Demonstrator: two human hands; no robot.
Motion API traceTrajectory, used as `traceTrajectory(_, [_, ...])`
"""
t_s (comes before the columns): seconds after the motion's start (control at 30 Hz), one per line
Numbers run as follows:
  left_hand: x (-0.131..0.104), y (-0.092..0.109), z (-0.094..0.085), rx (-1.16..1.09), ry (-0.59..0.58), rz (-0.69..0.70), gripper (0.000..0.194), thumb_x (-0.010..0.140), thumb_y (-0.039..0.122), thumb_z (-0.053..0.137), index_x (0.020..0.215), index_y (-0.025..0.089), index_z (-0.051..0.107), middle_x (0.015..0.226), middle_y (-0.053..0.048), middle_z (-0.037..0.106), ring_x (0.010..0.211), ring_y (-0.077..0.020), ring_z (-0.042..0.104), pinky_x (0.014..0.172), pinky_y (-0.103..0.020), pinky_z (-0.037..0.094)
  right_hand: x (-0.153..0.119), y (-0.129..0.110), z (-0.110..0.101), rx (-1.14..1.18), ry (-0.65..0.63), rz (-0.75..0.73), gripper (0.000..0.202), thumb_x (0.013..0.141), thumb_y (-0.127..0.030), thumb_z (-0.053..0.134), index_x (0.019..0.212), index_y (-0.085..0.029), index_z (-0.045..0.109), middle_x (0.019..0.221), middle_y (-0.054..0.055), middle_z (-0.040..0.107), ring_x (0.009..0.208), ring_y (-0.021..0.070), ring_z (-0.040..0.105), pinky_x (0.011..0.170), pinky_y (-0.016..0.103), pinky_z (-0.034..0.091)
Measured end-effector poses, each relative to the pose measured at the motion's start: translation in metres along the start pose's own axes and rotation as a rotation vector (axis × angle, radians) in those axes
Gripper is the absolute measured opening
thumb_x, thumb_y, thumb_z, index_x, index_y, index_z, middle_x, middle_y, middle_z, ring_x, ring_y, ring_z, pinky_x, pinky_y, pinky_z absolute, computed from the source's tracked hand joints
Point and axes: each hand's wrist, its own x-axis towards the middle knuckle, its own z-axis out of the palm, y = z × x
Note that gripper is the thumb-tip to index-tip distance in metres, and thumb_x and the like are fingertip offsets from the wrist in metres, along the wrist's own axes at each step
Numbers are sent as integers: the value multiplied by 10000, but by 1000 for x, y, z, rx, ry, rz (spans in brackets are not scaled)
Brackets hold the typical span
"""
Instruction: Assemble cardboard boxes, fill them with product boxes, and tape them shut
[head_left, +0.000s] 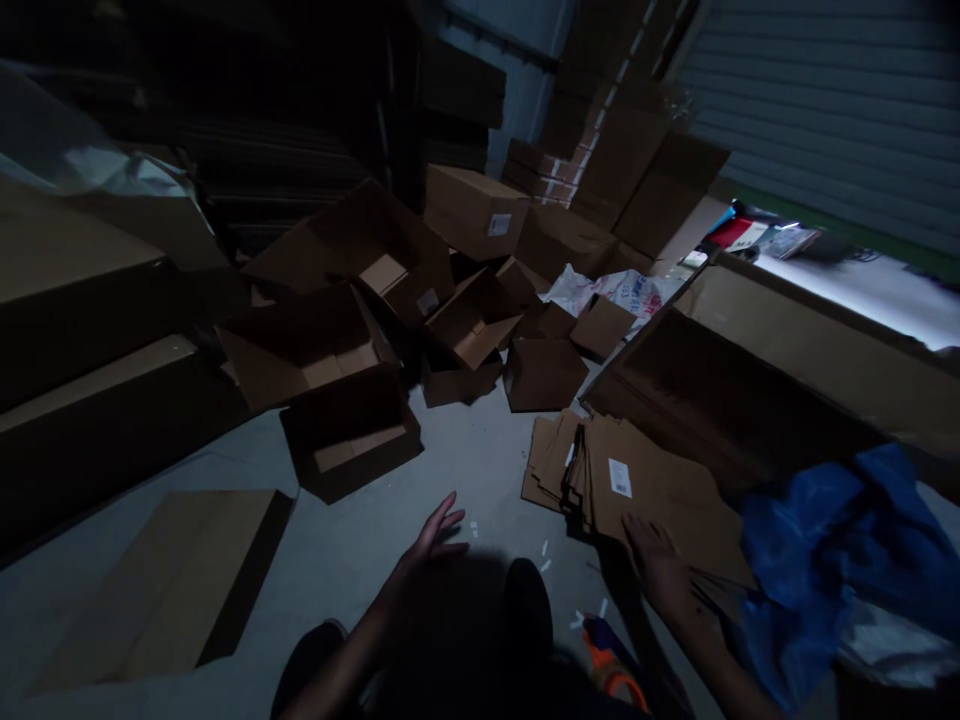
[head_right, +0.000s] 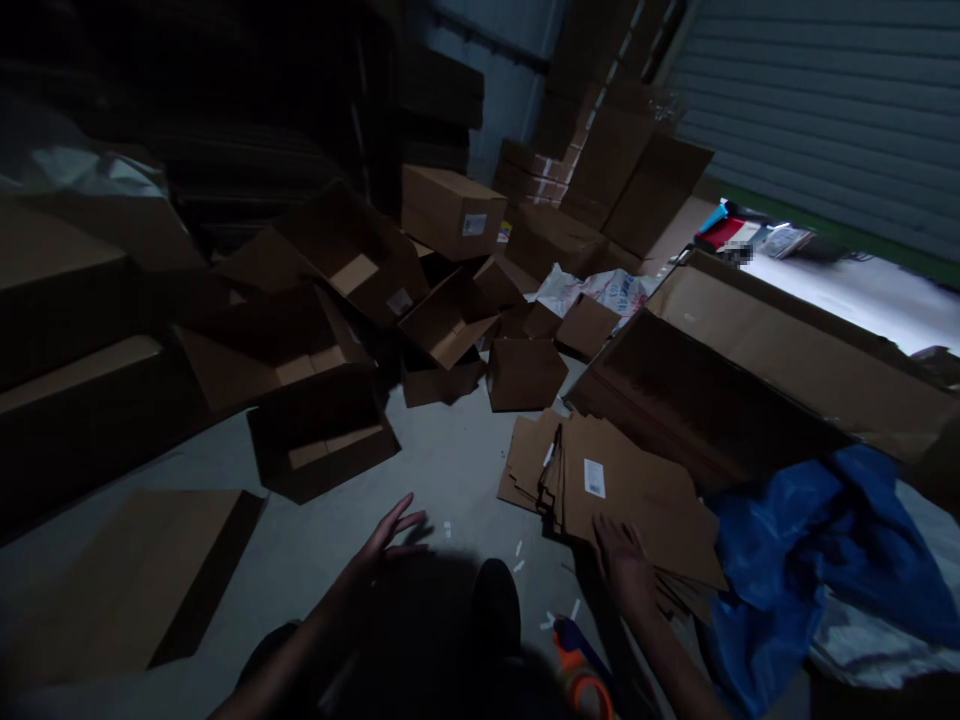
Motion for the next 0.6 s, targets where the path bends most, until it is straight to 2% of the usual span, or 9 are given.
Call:
traceTrajectory(0.1, [0,-9,-1,-38,-7,-42,814,891,429,678,1615,335,318,1595,-177,464,1254,-323,660,1040,-492,525,13,-2,-42,-73,228,-48,368,998,-238,478,1310,-208,670,1258,140,755,1098,285,729,1136,567,413])
traceTrajectory(0.2, [2,-11,-1,-10,54,-35,787,851,387,720,1564,294,402,1450,-161,598,1186,-293,692,1029,-468,533,32,-21,-108,-26,490,-112,300,961,-155,527,1224,-206,663,1080,88,796,974,231,724,1140,545,400])
traceTrajectory(0.27, [4,1,0,11,126,-1,732,825,400,742,1497,246,495,1318,-145,675,1148,-283,701,1025,-450,540,45,-54,-146,91,513,-263,284,931,-137,549,1176,-228,661,1017,52,784,928,201,694,1148,525,392])
traceTrajectory(0.33, [3,22,-1,46,213,66,660,826,460,744,1416,215,578,1243,-139,705,1149,-291,691,1016,-441,547,56,-104,-165,286,385,-506,289,922,-162,544,1158,-259,678,1001,32,767,932,201,669,1174,546,363])
traceTrajectory(0.4, [0,43,-5,96,255,114,607,861,533,715,1365,207,621,1232,-134,713,1163,-296,675,1017,-439,541,64,-165,-160,535,185,-694,269,948,-212,530,1143,-281,702,1010,33,757,978,214,654,1167,539,389])
traceTrajectory(0.43, [-1,51,-7,116,237,112,595,881,558,696,1356,207,629,1234,-128,715,1165,-293,670,1026,-439,532,66,-196,-151,649,92,-712,243,967,-246,542,1142,-283,706,1047,37,752,1020,217,649,1147,518,421])
traceTrajectory(0.5, [-4,56,-12,97,131,39,585,909,585,667,1352,203,638,1221,-117,726,1157,-286,672,1046,-442,514,66,-248,-128,781,-17,-667,244,991,-340,588,1195,-251,688,1175,57,722,1106,224,642,1092,501,482])
traceTrajectory(0.53, [-5,53,-14,54,66,-24,578,918,588,658,1351,205,641,1215,-113,734,1155,-285,676,1052,-448,509,65,-267,-116,817,-50,-624,298,992,-388,612,1238,-229,667,1250,73,692,1146,232,636,1070,500,502])
traceTrajectory(0.6, [-8,41,-18,-62,-35,-135,549,948,587,621,1360,226,642,1253,-106,732,1197,-293,669,1067,-465,502,63,-285,-96,870,-93,-526,415,990,-457,627,1313,-196,623,1358,105,629,1195,251,624,1046,510,523])
